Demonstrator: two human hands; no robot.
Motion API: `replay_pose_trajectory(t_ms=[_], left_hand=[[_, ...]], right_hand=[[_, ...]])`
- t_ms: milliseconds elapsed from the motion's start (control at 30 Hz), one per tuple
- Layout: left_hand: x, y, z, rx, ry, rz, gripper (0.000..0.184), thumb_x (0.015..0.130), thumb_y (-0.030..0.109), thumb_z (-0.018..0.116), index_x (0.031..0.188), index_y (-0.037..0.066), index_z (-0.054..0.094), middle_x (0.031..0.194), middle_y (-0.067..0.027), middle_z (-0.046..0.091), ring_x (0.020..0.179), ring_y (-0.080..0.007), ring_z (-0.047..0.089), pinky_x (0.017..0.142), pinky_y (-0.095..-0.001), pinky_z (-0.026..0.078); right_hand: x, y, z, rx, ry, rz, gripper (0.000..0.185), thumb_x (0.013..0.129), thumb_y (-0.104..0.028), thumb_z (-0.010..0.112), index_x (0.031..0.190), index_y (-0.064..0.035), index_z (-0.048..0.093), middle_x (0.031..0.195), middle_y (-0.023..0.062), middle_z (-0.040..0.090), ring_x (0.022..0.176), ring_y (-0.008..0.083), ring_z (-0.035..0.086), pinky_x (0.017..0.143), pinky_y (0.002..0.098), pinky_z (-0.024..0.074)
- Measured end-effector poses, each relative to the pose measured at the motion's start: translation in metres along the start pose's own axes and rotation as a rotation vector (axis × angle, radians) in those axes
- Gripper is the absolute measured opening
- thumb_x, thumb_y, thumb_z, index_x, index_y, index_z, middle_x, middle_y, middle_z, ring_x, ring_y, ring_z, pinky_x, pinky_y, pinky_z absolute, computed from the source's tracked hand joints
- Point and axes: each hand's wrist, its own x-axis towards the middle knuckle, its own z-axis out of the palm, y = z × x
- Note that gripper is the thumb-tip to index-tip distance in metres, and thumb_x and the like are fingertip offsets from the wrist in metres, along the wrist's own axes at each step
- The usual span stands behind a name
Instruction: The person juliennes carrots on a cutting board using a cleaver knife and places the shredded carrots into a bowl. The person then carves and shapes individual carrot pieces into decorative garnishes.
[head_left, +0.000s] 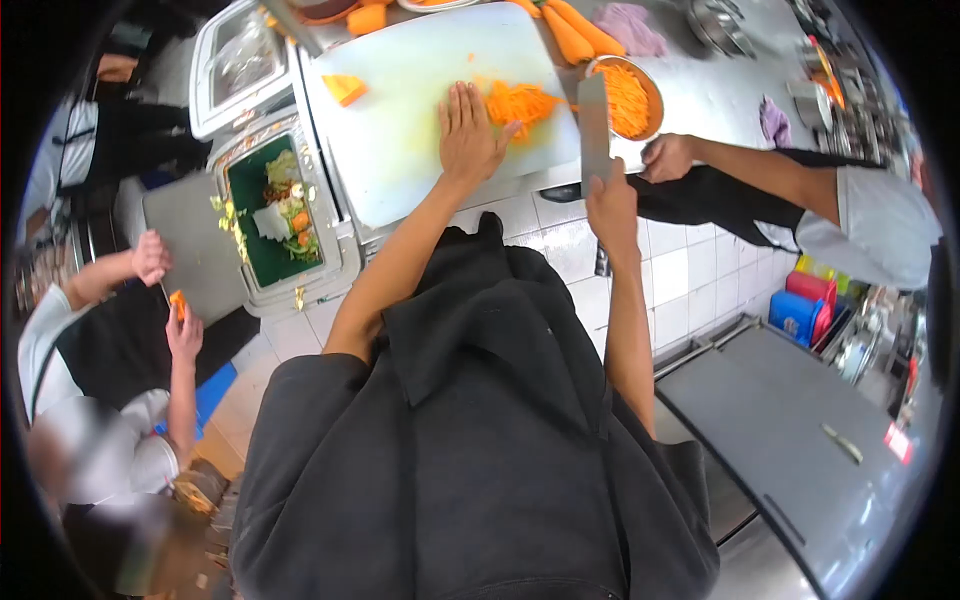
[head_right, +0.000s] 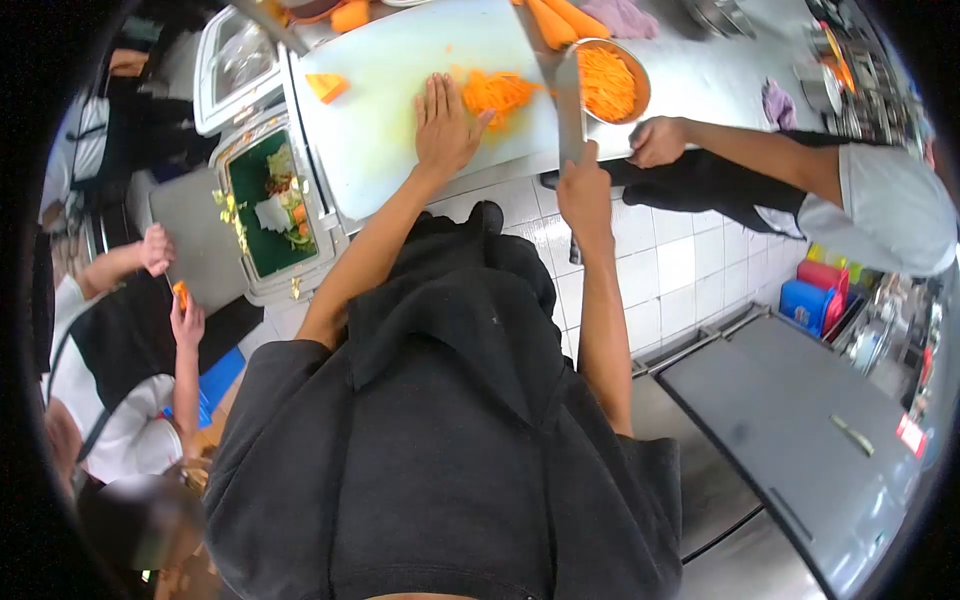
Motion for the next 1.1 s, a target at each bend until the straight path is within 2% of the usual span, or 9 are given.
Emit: replay_pose_trajectory(t_ms=[167, 233, 467, 567, 633, 733, 867, 900, 1100], left_hand=[[0.037, 0.019, 0.008, -0.373, 0.012, -0.014, 0.076, 0.097, 0.048, 0.047, 0.146, -0.007, 0.028, 0.15, -0.0315, 0.029, 0.143, -0.0408, 0.026, 0.117, -0.0481, 0.019], [0.043, 0.013, -0.001, -0.48, 0.193, -0.159, 0.059, 0.1, 0.036, 0.048, 0.142, -0.003, 0.038, 0.149, -0.0302, 0.033, 0.14, -0.0409, 0.03, 0.115, -0.0472, 0.024], [0.064, -0.014, -0.018, -0.41, 0.251, -0.121, 0.03, 0.097, 0.019, 0.054, 0.119, 0.001, 0.063, 0.132, -0.021, 0.055, 0.123, -0.0347, 0.052, 0.105, -0.0419, 0.039], [0.098, 0.009, -0.026, -0.448, 0.159, -0.096, 0.021, 0.093, 0.019, 0.061, 0.105, 0.004, 0.07, 0.115, -0.0141, 0.066, 0.111, -0.0293, 0.059, 0.097, -0.0401, 0.044], [0.129, 0.021, -0.007, -0.48, -0.117, 0.017, 0.021, 0.088, 0.026, 0.068, 0.101, 0.01, 0.074, 0.101, -0.0088, 0.071, 0.102, -0.0266, 0.064, 0.091, -0.0376, 0.048], [0.155, 0.062, 0.022, -0.001, -0.47, 0.301, 0.027, 0.077, 0.034, 0.076, 0.101, 0.022, 0.075, 0.098, -0.0091, 0.071, 0.1, -0.0322, 0.061, 0.088, -0.0433, 0.047], [0.151, 0.11, 0.054, 0.408, -0.685, 0.301, 0.036, 0.068, 0.039, 0.079, 0.091, 0.012, 0.075, 0.096, -0.0076, 0.071, 0.105, -0.0272, 0.059, 0.087, -0.0473, 0.043], [0.149, 0.113, 0.058, 0.393, -0.674, 0.272, 0.035, 0.066, 0.035, 0.08, 0.087, 0.008, 0.074, 0.096, -0.008, 0.071, 0.106, -0.0253, 0.058, 0.087, -0.0471, 0.041], [0.145, 0.117, 0.064, 0.502, -0.832, 0.362, 0.027, 0.07, 0.027, 0.075, 0.091, 0.009, 0.074, 0.098, -0.0084, 0.072, 0.112, -0.0276, 0.056, 0.091, -0.0527, 0.036]], right_hand=[[0.02, 0.0, 0.029, -0.252, -0.036, -0.003, 0.029, 0.084, -0.004, 0.052, 0.112, -0.0005, 0.044, 0.077, 0.0253, 0.064, 0.072, 0.0461, 0.064, 0.064, 0.0555, 0.05], [0.021, -0.007, 0.041, -0.29, -0.023, -0.087, 0.026, 0.085, -0.004, 0.049, 0.11, -0.0021, 0.046, 0.076, 0.0235, 0.063, 0.07, 0.0441, 0.064, 0.063, 0.0543, 0.0505], [0.001, -0.015, 0.025, -0.066, -0.145, -0.177, 0.031, 0.083, -0.001, 0.05, 0.115, -0.0017, 0.047, 0.072, 0.025, 0.062, 0.07, 0.0444, 0.064, 0.064, 0.0544, 0.0494], [-0.008, -0.002, -0.014, 0.124, -0.191, -0.024, 0.034, 0.084, -0.003, 0.05, 0.118, -0.0001, 0.045, 0.069, 0.0268, 0.06, 0.071, 0.047, 0.061, 0.066, 0.0542, 0.0472], [-0.02, 0.012, -0.032, 0.16, -0.183, -0.023, 0.034, 0.086, -0.004, 0.05, 0.119, -0.0014, 0.045, 0.07, 0.0267, 0.06, 0.07, 0.047, 0.061, 0.065, 0.0546, 0.0465], [-0.045, 0.031, -0.043, 0.209, -0.147, -0.006, 0.034, 0.089, -0.005, 0.052, 0.122, -0.0039, 0.045, 0.07, 0.0267, 0.06, 0.069, 0.0472, 0.06, 0.062, 0.0551, 0.0451], [-0.073, 0.041, -0.043, 0.314, -0.126, 0.131, 0.034, 0.091, -0.006, 0.054, 0.124, -0.0061, 0.046, 0.066, 0.027, 0.058, 0.065, 0.0472, 0.059, 0.06, 0.055, 0.0444], [-0.075, 0.035, -0.051, 0.312, -0.17, 0.258, 0.03, 0.093, -0.01, 0.055, 0.123, -0.005, 0.051, 0.076, 0.0295, 0.061, 0.077, 0.0497, 0.061, 0.067, 0.051, 0.0477], [-0.077, 0.035, -0.057, 0.458, -0.123, 0.447, 0.028, 0.094, -0.012, 0.056, 0.121, -0.0066, 0.053, 0.08, 0.028, 0.063, 0.08, 0.0471, 0.064, 0.07, 0.0422, 0.0491]])
